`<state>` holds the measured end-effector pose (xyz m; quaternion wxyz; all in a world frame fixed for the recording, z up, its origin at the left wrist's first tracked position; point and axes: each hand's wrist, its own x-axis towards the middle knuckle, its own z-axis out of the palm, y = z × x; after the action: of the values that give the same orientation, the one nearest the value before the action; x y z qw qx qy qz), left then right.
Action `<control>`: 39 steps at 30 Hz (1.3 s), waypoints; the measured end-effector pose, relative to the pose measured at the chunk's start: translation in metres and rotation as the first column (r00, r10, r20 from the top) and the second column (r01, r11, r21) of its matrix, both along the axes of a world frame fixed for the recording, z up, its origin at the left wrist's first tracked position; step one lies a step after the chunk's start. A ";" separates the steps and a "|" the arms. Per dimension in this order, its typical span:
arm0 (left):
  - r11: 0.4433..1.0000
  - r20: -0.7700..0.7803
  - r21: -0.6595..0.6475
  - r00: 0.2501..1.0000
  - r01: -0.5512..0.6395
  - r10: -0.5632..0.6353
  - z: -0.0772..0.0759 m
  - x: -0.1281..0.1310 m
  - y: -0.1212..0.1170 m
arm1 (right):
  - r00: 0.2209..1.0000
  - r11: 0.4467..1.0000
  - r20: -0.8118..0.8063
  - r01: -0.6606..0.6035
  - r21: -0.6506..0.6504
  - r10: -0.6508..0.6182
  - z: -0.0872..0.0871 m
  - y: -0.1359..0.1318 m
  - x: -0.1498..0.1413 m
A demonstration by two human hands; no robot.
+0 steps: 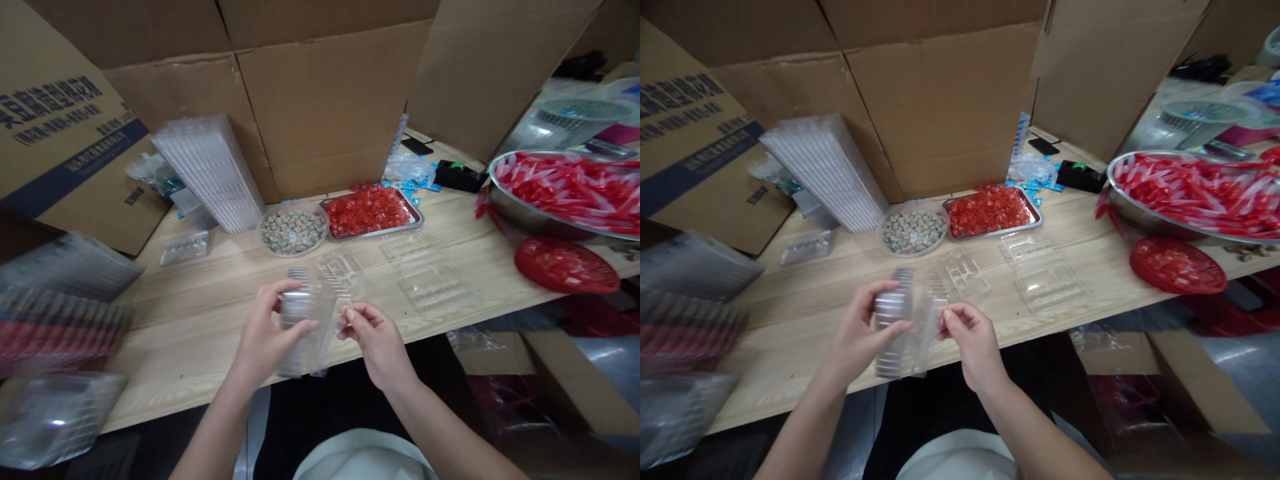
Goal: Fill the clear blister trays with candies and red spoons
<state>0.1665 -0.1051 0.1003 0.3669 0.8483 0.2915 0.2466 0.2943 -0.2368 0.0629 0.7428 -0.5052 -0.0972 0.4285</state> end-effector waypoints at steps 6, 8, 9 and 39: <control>0.903 -0.579 0.410 0.802 0.129 0.148 -0.039 -0.045 0.057 | 0.974 0.994 -0.208 -0.101 -0.053 0.088 -0.041 -0.054 0.014; 0.860 -0.670 0.455 0.725 0.229 0.161 -0.052 -0.043 0.065 | 0.954 0.991 -0.296 -0.088 -0.103 0.054 -0.056 -0.076 0.015; 0.829 -0.675 0.482 0.724 0.284 0.144 -0.057 -0.035 0.066 | 0.943 0.989 -0.330 -0.076 -0.123 0.031 -0.062 -0.085 0.016; 0.923 -0.702 0.282 0.599 -0.263 0.385 -0.073 0.005 0.098 | 0.100 0.922 0.954 0.248 -0.298 0.281 -0.098 -0.115 0.020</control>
<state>0.1715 -0.0075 0.0278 0.0996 0.8309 0.5460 -0.0390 0.3146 -0.3516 -0.0352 0.3612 -0.7940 -0.4889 -0.0048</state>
